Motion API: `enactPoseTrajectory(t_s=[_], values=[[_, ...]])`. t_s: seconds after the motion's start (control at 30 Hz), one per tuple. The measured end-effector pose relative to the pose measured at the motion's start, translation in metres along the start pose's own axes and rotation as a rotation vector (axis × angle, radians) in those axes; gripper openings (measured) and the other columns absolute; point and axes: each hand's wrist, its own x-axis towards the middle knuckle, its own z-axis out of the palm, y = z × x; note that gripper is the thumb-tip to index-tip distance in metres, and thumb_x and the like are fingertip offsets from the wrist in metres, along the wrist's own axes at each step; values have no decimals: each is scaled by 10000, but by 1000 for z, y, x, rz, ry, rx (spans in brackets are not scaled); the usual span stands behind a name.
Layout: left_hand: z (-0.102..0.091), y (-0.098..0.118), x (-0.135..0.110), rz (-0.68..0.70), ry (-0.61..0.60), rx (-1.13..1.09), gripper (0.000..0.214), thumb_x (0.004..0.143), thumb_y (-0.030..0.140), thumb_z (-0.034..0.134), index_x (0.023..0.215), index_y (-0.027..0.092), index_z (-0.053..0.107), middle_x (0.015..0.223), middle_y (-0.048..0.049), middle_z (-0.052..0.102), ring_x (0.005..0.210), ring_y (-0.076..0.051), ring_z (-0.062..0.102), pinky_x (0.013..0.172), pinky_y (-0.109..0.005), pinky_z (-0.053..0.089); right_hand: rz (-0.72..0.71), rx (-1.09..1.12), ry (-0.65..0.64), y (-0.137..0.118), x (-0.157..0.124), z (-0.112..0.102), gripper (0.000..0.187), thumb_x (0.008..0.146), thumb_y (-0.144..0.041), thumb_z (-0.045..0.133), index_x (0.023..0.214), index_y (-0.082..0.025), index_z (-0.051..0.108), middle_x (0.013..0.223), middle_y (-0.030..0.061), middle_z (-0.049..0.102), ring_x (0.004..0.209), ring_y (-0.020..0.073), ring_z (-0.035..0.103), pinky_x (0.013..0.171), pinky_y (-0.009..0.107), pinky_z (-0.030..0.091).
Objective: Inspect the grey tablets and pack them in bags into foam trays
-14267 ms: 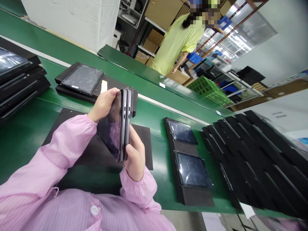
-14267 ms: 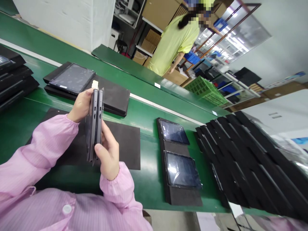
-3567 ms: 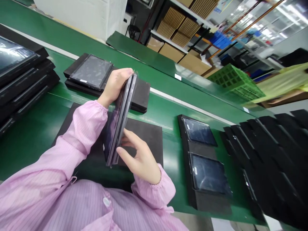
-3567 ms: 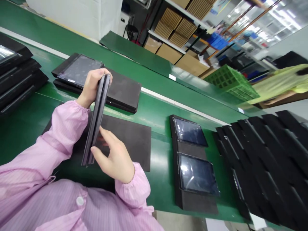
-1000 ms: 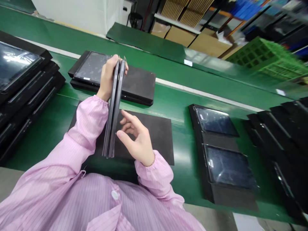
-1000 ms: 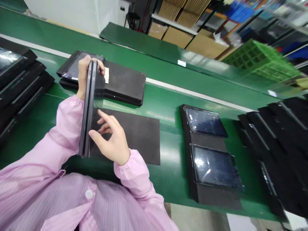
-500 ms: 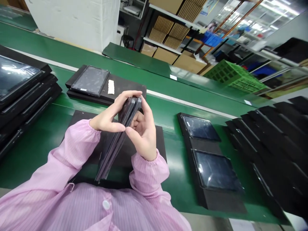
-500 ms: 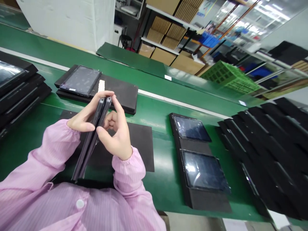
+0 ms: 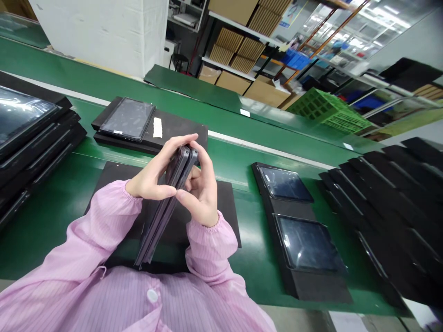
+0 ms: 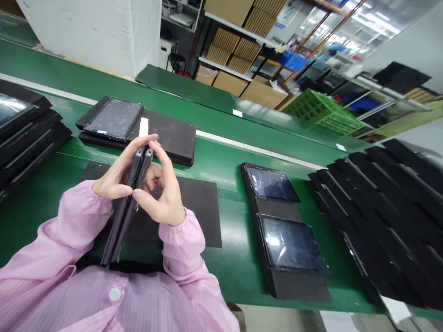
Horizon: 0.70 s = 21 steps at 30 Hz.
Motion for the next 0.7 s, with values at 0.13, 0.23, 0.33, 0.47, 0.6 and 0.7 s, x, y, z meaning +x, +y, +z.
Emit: enactPoseTrajectory(t_s=[0.13,0.23,0.33,0.47,0.6,0.7], values=[[-2,-4,-3,18,-101,40,845,671,618,783,1371,225,521,1381,-165,524,1121,-331,616,879,-415,576,-26,21,60,0,-1,3,655,820,-457,727,1394,-326,440,716,-53,506,506,113,395,484,270,397],[-2,-7,-5,53,-136,65,815,703,618,752,1378,235,503,1403,-156,484,1075,-298,617,872,-402,565,-42,15,96,0,-1,5,562,833,-434,703,1336,-321,480,723,-50,518,494,107,385,474,267,374],[0,-7,-6,76,-94,110,727,756,647,701,1331,238,528,1335,-127,517,1084,-276,595,934,-404,532,-48,3,115,-2,-2,6,522,842,-430,676,1316,-309,493,747,-42,536,484,99,379,459,262,354],[5,-4,-5,46,4,133,622,782,675,667,1209,231,583,1233,-96,565,1066,-257,594,964,-394,505,-69,18,142,-5,-4,11,463,857,-416,666,1281,-312,512,666,-68,477,450,89,337,436,247,301],[8,-2,-4,48,58,142,578,782,661,660,1143,213,610,1171,-98,597,1059,-260,602,940,-373,509,-43,-4,186,-5,-4,15,412,869,-445,648,1244,-321,531,637,-72,441,442,98,332,430,251,299],[9,-1,-4,15,88,34,508,780,586,687,1131,225,615,1131,-73,614,893,-200,633,780,-309,545,-9,-38,162,-4,-2,15,481,852,-471,642,1290,-318,514,640,-65,441,465,116,369,453,274,359]])
